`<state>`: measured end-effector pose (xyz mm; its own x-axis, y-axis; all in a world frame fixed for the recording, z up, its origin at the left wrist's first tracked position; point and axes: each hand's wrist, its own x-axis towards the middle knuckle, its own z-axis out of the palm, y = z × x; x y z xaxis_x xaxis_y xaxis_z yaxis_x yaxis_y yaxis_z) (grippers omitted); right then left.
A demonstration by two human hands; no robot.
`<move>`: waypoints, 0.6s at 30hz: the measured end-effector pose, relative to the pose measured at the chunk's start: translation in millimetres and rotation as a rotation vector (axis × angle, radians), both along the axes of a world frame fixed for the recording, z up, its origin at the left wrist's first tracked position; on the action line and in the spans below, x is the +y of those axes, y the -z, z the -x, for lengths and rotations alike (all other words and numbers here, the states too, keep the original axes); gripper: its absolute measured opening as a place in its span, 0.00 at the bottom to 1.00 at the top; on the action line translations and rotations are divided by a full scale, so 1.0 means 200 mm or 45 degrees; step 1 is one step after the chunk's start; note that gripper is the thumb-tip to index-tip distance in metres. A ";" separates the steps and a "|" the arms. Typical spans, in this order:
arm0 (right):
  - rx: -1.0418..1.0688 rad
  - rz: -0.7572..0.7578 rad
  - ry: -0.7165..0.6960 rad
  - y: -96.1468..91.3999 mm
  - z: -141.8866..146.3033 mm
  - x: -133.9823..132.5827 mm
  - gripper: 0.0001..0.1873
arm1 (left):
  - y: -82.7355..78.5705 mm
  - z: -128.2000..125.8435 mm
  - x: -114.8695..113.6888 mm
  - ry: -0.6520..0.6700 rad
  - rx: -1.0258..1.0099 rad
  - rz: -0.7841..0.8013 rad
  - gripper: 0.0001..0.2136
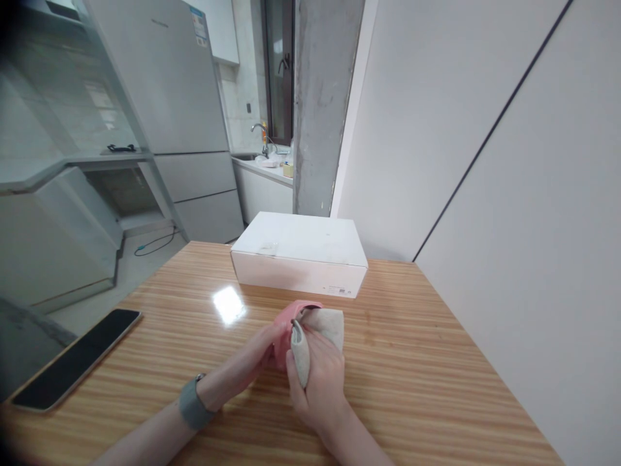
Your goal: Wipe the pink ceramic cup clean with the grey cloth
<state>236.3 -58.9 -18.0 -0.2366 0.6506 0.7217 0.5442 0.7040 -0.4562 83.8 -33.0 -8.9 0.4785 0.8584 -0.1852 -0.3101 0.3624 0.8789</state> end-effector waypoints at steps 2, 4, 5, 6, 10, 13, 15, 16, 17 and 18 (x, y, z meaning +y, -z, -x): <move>0.154 0.136 0.041 0.01 -0.02 0.01 0.11 | 0.00 0.01 0.00 0.086 0.076 -0.068 0.23; 0.315 0.262 0.084 0.03 -0.03 0.02 0.13 | 0.00 0.01 0.00 0.140 0.121 -0.165 0.24; 0.371 0.298 0.095 0.04 -0.04 0.03 0.14 | 0.00 0.01 0.00 0.145 0.127 -0.207 0.24; 0.406 0.313 0.096 0.05 -0.04 0.03 0.14 | 0.00 0.01 0.00 0.140 0.126 -0.235 0.24; 0.416 0.244 0.106 0.07 -0.03 0.02 0.15 | 0.00 -0.02 -0.01 0.081 -0.018 -0.264 0.22; 0.340 0.130 0.100 0.05 -0.02 0.00 0.13 | 0.01 -0.03 -0.02 -0.010 -0.068 -0.286 0.20; 0.244 0.041 0.052 0.02 -0.01 -0.01 0.13 | 0.03 -0.04 -0.02 -0.123 0.009 -0.284 0.18; 0.179 0.009 0.020 0.01 -0.01 -0.01 0.13 | 0.04 -0.04 -0.01 -0.187 0.060 -0.264 0.19; 0.112 -0.016 -0.012 0.00 -0.01 -0.01 0.14 | 0.06 -0.03 -0.01 -0.251 0.103 -0.234 0.20; 0.046 -0.035 -0.039 -0.01 -0.01 -0.01 0.16 | 0.07 -0.03 -0.01 -0.307 0.137 -0.200 0.21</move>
<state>238.4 -60.8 -15.2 -0.2296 0.6229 0.7478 0.5053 0.7330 -0.4554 90.0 -34.2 -22.7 0.2426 0.9668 -0.0801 -0.2725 0.1471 0.9509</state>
